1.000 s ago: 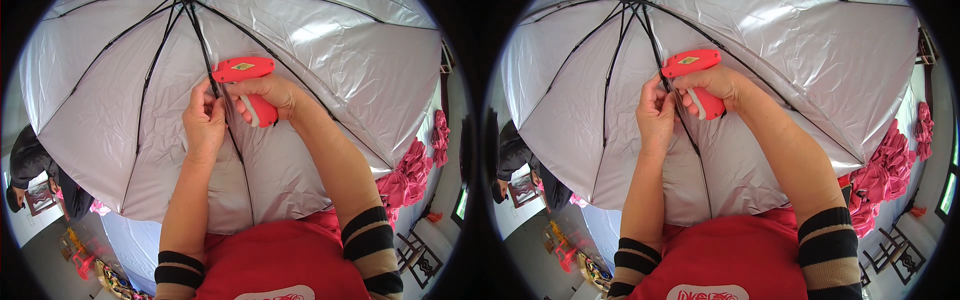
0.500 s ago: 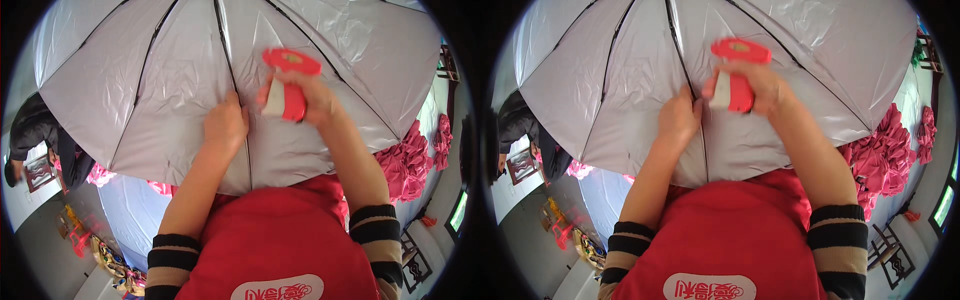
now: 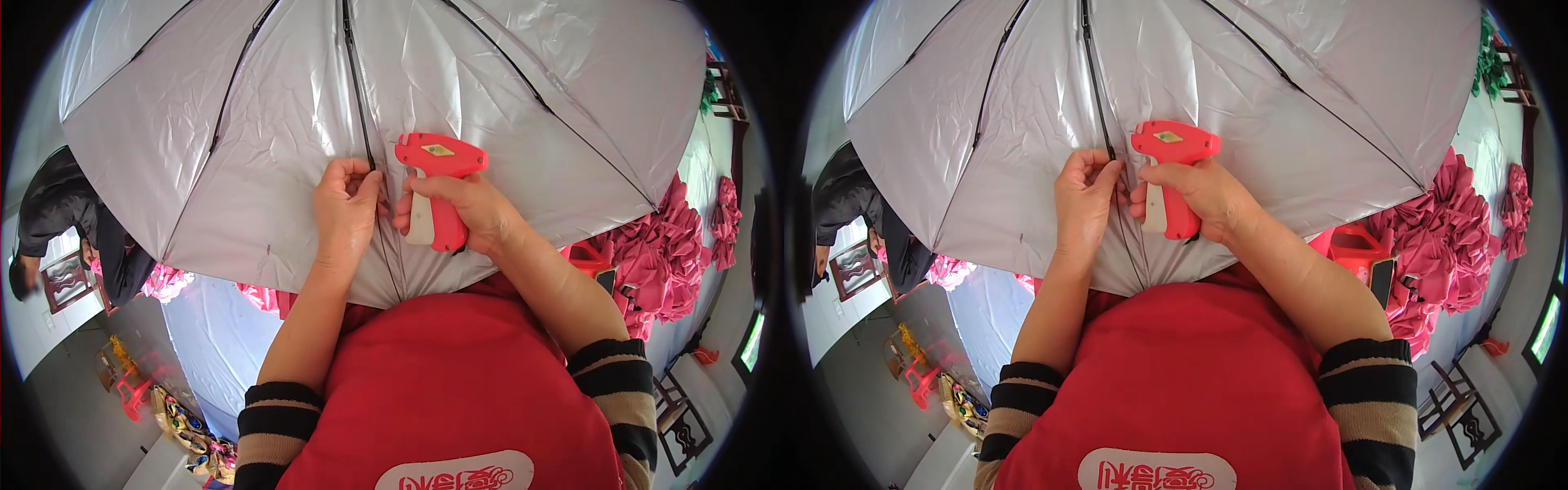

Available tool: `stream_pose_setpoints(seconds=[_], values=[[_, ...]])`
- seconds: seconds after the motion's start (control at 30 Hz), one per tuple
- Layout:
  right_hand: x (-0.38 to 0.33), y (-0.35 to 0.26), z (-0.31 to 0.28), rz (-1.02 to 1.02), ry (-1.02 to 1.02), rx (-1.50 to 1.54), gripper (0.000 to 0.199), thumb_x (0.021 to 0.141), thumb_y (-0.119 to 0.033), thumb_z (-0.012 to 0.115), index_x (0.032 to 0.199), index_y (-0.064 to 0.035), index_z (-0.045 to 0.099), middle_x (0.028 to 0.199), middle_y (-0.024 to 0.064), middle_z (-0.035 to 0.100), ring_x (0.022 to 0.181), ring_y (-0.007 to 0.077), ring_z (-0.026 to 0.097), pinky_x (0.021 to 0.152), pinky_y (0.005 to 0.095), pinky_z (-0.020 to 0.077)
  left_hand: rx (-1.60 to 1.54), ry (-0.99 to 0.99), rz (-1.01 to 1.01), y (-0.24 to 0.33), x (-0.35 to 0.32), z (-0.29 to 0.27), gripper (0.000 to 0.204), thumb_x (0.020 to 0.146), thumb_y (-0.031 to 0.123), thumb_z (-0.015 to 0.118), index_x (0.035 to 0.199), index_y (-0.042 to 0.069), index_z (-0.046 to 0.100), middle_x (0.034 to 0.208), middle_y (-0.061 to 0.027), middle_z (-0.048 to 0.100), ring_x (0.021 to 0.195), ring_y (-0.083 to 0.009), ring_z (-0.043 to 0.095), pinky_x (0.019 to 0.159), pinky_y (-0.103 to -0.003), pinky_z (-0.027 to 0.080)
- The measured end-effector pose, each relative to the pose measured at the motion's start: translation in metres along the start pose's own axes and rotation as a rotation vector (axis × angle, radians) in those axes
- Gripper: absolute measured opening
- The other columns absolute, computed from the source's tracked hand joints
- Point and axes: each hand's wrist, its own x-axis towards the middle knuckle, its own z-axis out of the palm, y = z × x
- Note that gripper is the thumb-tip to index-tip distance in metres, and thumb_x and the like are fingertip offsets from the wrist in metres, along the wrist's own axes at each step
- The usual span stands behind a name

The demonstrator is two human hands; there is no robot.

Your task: The recorder is assembling umbrellas by opening the frame, using a handheld tool to secure or scan the joints, and then folding the umbrella.

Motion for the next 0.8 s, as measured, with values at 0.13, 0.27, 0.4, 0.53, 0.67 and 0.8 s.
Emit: stream_pose_setpoints(seconds=[0.13,0.27,0.4,0.53,0.67,0.8], values=[[0.002,-0.001,0.003,0.054,0.037,-0.036,0.021,0.085,-0.014,0.066,0.1,-0.0008,0.059,0.083,0.0165,0.067,0.074,0.0278,0.068,0.067,0.0395,0.0566,-0.048,0.004,0.009,0.002,-0.001,-0.001,0.008,0.088,0.003,0.06,0.093,-0.001,0.056,0.07,-0.0041,0.058,0.057,-0.0087,0.054,0.049,-0.024,0.047],[-0.003,-0.001,0.005,0.088,0.003,-0.072,0.02,0.085,-0.013,0.065,0.1,-0.0005,0.059,0.083,0.0165,0.067,0.075,0.0284,0.069,0.068,0.0401,0.0568,-0.067,0.011,0.007,0.001,-0.002,-0.002,0.008,0.088,0.003,0.061,0.094,-0.001,0.056,0.071,-0.0043,0.058,0.057,-0.0089,0.054,0.049,-0.024,0.046],[0.001,-0.001,0.003,0.115,-0.034,-0.031,0.02,0.085,-0.012,0.064,0.1,0.0,0.059,0.084,0.0164,0.067,0.076,0.0292,0.069,0.069,0.0407,0.057,-0.079,0.01,-0.019,0.001,-0.003,-0.003,0.009,0.087,0.003,0.061,0.094,-0.001,0.057,0.071,-0.0045,0.059,0.057,-0.0087,0.054,0.048,-0.024,0.045],[0.01,0.0,-0.002,0.151,-0.116,0.058,0.021,0.085,-0.011,0.063,0.101,0.0004,0.058,0.084,0.0167,0.067,0.076,0.0301,0.069,0.07,0.0414,0.0571,-0.08,0.018,-0.014,0.002,-0.002,-0.004,0.009,0.087,0.003,0.062,0.093,-0.002,0.057,0.071,-0.0047,0.059,0.056,-0.0087,0.054,0.048,-0.023,0.044],[0.01,0.002,-0.009,0.154,-0.179,0.07,0.022,0.084,-0.011,0.063,0.102,0.0007,0.058,0.085,0.0171,0.067,0.077,0.0308,0.069,0.071,0.042,0.0571,-0.078,0.01,-0.032,0.002,-0.001,-0.007,0.009,0.087,0.003,0.062,0.093,-0.002,0.057,0.072,-0.0047,0.06,0.056,-0.0088,0.054,0.048,-0.023,0.044],[0.009,0.002,-0.013,0.154,-0.224,0.06,0.022,0.084,-0.011,0.063,0.102,0.0008,0.058,0.085,0.0173,0.067,0.078,0.0309,0.069,0.071,0.0423,0.0571,-0.079,0.007,-0.033,0.001,-0.001,-0.008,0.009,0.087,0.002,0.062,0.093,-0.002,0.057,0.072,-0.0048,0.06,0.056,-0.0089,0.055,0.049,-0.023,0.045]])
